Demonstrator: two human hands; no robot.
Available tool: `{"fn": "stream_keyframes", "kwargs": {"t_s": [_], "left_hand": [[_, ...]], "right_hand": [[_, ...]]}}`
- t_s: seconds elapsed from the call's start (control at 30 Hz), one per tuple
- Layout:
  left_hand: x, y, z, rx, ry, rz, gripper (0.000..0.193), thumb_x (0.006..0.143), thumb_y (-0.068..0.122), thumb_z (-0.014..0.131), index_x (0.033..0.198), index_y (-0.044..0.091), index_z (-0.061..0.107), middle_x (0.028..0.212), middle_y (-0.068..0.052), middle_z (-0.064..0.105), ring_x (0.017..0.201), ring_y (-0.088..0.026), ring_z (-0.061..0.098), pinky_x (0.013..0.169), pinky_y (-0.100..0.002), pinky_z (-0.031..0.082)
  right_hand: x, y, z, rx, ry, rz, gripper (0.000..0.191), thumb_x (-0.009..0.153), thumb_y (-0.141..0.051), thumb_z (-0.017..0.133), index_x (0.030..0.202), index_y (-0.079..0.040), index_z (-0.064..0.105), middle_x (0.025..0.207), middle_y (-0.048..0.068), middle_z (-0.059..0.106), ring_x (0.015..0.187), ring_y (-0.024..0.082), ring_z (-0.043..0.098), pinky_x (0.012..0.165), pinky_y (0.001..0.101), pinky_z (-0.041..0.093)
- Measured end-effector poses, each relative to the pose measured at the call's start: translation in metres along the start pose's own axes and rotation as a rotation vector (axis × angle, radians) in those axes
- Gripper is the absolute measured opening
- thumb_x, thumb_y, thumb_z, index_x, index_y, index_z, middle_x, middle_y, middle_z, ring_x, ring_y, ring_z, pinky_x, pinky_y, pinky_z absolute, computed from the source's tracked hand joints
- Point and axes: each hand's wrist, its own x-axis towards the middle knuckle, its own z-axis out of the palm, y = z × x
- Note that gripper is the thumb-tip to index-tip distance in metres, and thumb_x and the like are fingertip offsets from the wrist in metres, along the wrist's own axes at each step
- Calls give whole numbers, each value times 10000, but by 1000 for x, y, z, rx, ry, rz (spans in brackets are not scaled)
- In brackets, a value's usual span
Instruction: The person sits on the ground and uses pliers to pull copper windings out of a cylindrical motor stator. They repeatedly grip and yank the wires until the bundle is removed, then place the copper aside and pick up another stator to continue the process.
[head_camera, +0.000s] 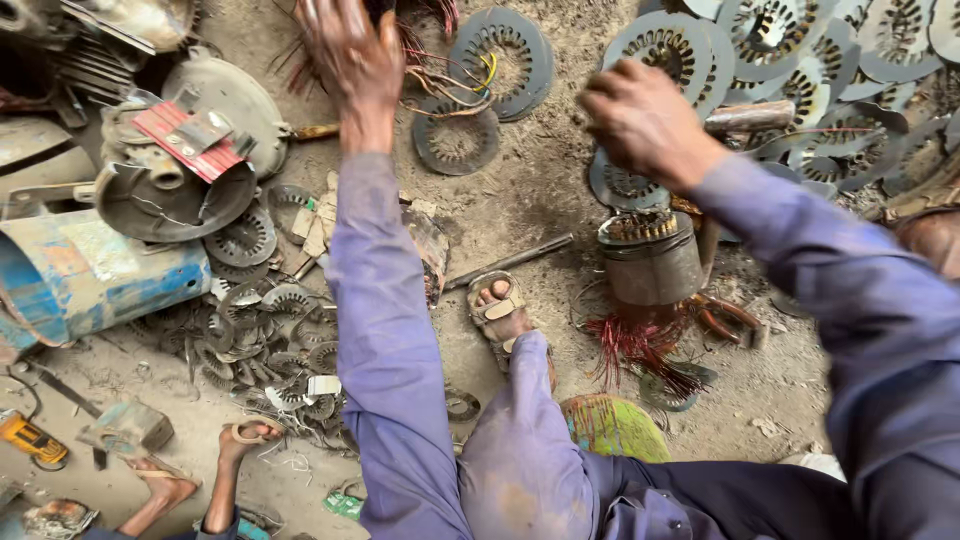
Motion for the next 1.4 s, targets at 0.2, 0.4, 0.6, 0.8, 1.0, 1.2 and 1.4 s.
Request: {"fn": "stream_keyframes", "kwargs": {"t_s": [0.2,0.4,0.6,0.8,1.0,1.2,1.4], "left_hand": [[-61,18,-32,-133,-261,208,455,903,164,738,1332,89,605,1336,-159,587,1220,-338,587,1016,-554,505],[-93,1,-9,90,-197,210,302,978,29,665,1249,162,685,1226,-47,654,1113,-221,678,918,-469,618],[-64,-48,-20,-846,100,-424,190,984,172,679,1114,34,682,903,-154,728,691,-202,722,533,-359,636],[-46,-71,-43,-1411,175,-520,217,1058,175,651,1162,-15,632,908,-157,742,682,-225,743,539,-380,622],[-46,-75,-31,-449,237,-702,183,1056,108,561,1195,-6,596,1005,-183,706,657,-201,695,469,-333,576],[-119,-10,-9,-243,-526,-41,199,1055,41,472,1228,2,561,1103,-209,670,632,-177,647,399,-285,531],[-90,-27,-78,-170,-562,-122,94,1040,150,558,1051,63,590,1031,-171,686,489,-136,563,287,-225,407]], "right_hand": [[54,-43,18,-121,137,-98,486,1040,-172,450,1483,-16,576,1515,200,486,1285,387,502,975,513,442],[58,-44,25,-451,-58,-94,353,1086,-258,432,1352,-172,647,1618,147,419,1416,369,429,1080,550,406],[26,-32,46,-589,-296,-169,365,965,-370,501,1266,-265,679,1613,120,394,1438,357,390,1092,585,363],[23,-20,71,-478,-274,-154,295,994,-349,508,1053,-178,741,1563,135,511,1433,368,426,1074,599,400],[17,-28,61,-394,-343,-183,448,1005,-534,458,1029,-200,756,1337,90,661,1340,330,511,1135,625,380],[11,-33,52,-95,-386,-313,773,844,-832,505,1019,-120,751,1205,117,697,1218,336,539,1059,534,440],[5,-14,42,475,-390,-252,632,914,-686,576,918,-71,722,964,117,703,985,252,679,1162,442,482]]}}
